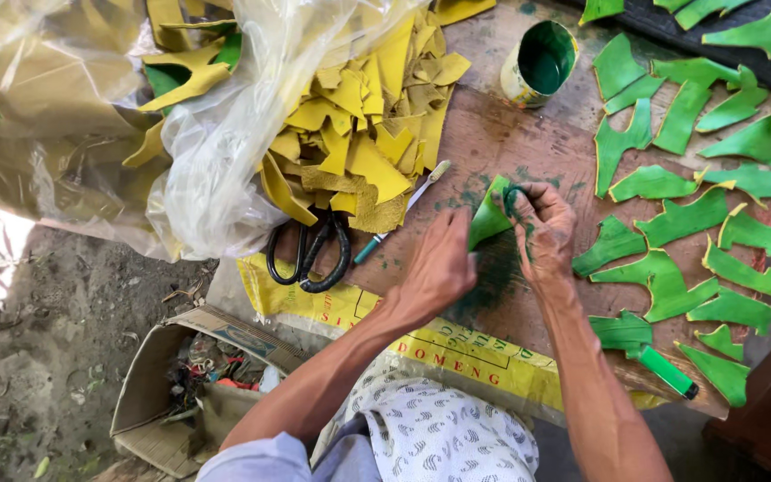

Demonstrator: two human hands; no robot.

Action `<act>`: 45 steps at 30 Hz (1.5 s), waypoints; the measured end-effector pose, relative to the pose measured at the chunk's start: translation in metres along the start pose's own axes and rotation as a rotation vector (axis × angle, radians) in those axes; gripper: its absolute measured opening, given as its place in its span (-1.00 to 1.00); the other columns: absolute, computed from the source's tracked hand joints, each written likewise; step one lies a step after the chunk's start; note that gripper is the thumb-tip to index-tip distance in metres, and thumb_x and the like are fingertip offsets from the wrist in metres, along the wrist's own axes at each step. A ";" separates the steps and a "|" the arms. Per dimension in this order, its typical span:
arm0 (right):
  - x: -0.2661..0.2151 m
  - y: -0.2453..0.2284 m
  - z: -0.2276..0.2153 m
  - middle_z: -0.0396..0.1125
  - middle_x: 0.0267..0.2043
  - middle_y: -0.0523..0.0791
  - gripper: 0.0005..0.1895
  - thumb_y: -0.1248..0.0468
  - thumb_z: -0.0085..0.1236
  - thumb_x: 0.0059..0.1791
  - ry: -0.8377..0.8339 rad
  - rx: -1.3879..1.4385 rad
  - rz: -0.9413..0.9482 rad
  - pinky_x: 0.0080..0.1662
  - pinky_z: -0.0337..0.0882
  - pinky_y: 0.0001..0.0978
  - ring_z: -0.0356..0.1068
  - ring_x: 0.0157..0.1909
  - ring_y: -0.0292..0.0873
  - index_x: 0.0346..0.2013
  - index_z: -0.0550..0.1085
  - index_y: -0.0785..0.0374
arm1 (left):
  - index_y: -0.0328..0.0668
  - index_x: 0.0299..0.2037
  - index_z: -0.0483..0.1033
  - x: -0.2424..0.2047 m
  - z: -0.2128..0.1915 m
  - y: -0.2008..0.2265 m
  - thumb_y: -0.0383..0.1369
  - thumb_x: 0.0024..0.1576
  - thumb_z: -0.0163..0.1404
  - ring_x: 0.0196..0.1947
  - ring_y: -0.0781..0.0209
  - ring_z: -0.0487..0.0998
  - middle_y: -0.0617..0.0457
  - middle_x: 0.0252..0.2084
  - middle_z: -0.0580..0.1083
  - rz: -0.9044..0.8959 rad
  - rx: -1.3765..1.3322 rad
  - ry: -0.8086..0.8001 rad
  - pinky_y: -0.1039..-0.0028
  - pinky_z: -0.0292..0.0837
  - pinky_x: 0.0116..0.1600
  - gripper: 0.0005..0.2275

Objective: The person paints yellow sponge pieces green using a sponge applicator dipped in paint. They repeatedly pick up a yellow piece, apply green paint to its surface, and place the painted piece on a black mat. The process is repeated for multiple pieces.

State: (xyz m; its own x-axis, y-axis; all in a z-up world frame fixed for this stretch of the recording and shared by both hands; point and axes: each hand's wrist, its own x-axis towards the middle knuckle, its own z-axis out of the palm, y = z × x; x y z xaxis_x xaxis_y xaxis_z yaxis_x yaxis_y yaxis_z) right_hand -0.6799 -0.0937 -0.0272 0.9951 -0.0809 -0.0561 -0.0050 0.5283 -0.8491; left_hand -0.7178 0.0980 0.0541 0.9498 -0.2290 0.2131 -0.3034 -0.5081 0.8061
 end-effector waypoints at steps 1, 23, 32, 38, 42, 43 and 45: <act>-0.002 0.001 -0.001 0.43 -0.11 -0.08 -0.83 0.40 0.23 0.08 -0.001 -0.001 -0.012 0.22 0.49 -0.18 0.46 -0.06 -0.19 -0.07 0.44 0.38 | -0.44 -0.08 0.46 -0.003 -0.005 -0.003 -0.57 -0.06 0.07 -0.15 -0.24 0.47 -0.29 -0.20 0.44 -0.054 0.086 -0.075 0.04 0.36 -0.07 -0.70; -0.011 -0.008 0.015 0.47 -0.11 -0.03 -0.79 0.36 0.24 0.07 -0.011 -0.228 -0.011 0.15 0.48 -0.24 0.49 -0.05 -0.15 -0.07 0.45 0.41 | -0.46 0.06 0.37 -0.032 -0.009 -0.025 -0.54 0.04 -0.04 0.06 -0.17 0.40 -0.42 0.36 0.23 0.297 0.381 -0.303 0.14 0.36 0.13 -0.65; -0.008 -0.004 0.007 0.45 -0.09 -0.06 -0.80 0.39 0.25 0.08 -0.026 -0.002 0.004 0.27 0.47 -0.17 0.49 0.00 -0.15 -0.07 0.43 0.40 | -0.45 0.16 0.31 -0.033 -0.009 -0.024 -0.46 0.07 -0.04 0.05 -0.11 0.43 -0.46 0.36 0.24 0.404 0.470 -0.337 0.18 0.33 0.14 -0.58; -0.009 -0.003 0.005 0.44 -0.10 -0.06 -0.80 0.39 0.25 0.09 -0.035 -0.011 -0.002 0.28 0.47 -0.16 0.49 -0.01 -0.15 -0.07 0.44 0.41 | -0.46 0.09 0.36 -0.032 -0.011 -0.023 -0.47 0.03 -0.06 -0.10 -0.08 0.46 -0.41 0.31 0.32 0.376 0.433 -0.312 0.20 0.34 0.04 -0.61; -0.007 -0.001 0.003 0.44 -0.10 -0.05 -0.80 0.39 0.25 0.10 -0.050 -0.008 -0.027 0.28 0.47 -0.17 0.48 -0.01 -0.15 -0.05 0.44 0.42 | -0.46 0.03 0.39 -0.026 -0.001 -0.021 -0.50 0.07 -0.06 -0.13 -0.08 0.44 -0.41 0.27 0.37 0.340 0.428 -0.246 0.20 0.34 0.01 -0.69; -0.010 -0.002 0.003 0.44 -0.10 -0.05 -0.80 0.39 0.25 0.10 -0.043 -0.018 -0.026 0.26 0.46 -0.18 0.48 -0.02 -0.16 -0.05 0.44 0.42 | -0.44 0.00 0.40 -0.035 -0.003 -0.020 -0.52 0.07 -0.05 -0.14 -0.06 0.44 -0.38 0.24 0.39 0.326 0.400 -0.223 0.21 0.34 0.01 -0.71; -0.007 -0.001 0.005 0.44 -0.10 -0.05 -0.79 0.38 0.25 0.09 -0.032 -0.025 -0.046 0.22 0.46 -0.21 0.47 -0.04 -0.17 -0.05 0.44 0.41 | -0.38 -0.05 0.42 -0.052 -0.015 -0.023 -0.55 0.07 -0.03 -0.15 0.00 0.43 -0.32 0.20 0.45 0.315 0.358 -0.175 0.22 0.34 0.02 -0.76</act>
State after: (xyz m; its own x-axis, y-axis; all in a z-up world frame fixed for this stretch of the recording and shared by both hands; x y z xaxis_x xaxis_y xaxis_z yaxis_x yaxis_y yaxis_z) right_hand -0.6869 -0.0898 -0.0231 0.9970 -0.0772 -0.0003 0.0387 0.5029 -0.8635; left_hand -0.7589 0.1345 0.0330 0.7902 -0.5373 0.2947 -0.6094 -0.6379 0.4708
